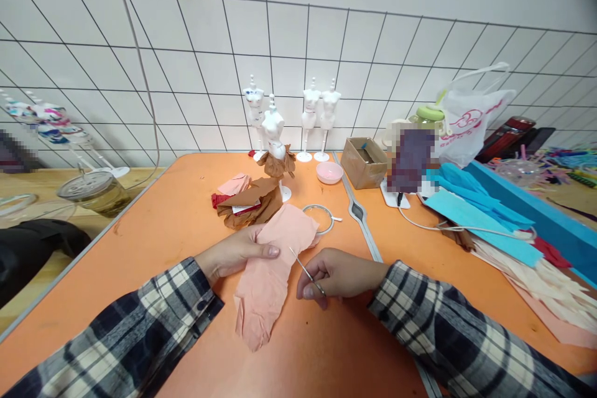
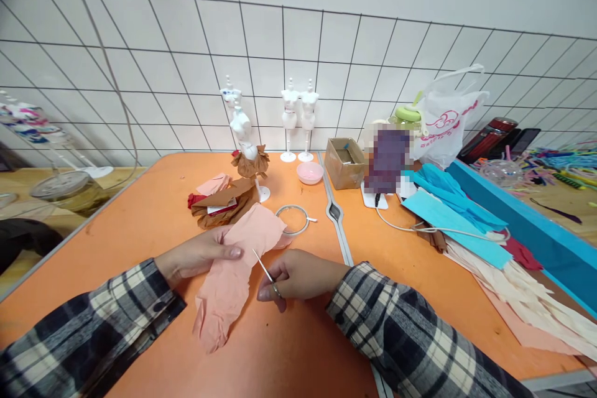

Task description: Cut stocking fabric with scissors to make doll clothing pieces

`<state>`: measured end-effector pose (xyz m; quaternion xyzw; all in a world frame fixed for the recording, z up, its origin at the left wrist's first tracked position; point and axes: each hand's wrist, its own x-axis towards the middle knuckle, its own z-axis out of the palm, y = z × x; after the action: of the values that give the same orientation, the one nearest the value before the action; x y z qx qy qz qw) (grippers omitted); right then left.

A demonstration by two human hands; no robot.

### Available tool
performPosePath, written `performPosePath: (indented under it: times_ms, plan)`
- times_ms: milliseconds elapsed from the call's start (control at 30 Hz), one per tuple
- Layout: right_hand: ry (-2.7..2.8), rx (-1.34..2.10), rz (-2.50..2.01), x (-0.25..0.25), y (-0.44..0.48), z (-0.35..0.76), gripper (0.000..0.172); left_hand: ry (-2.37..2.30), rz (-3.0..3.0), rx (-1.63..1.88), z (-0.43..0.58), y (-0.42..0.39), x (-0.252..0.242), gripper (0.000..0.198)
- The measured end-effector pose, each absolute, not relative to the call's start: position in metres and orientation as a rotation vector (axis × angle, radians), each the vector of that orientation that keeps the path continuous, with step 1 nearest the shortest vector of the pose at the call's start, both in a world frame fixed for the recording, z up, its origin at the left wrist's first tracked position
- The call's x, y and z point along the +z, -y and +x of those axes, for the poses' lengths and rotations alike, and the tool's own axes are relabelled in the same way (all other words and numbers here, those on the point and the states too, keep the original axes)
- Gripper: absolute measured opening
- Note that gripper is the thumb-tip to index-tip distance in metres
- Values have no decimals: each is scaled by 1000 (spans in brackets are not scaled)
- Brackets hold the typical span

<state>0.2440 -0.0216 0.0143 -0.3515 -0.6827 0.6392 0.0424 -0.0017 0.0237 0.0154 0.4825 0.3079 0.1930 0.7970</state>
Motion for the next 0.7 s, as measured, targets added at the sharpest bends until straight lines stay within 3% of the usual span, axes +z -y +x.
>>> performPosePath:
  times_ms: [233, 700]
  plan:
    - [2001, 2134, -1015, 23, 24, 244, 46, -680, 1093, 407, -3, -25, 10, 41]
    - [2040, 2031, -1030, 18, 30, 239, 51, -630, 1176, 478, 2, -24, 9, 52]
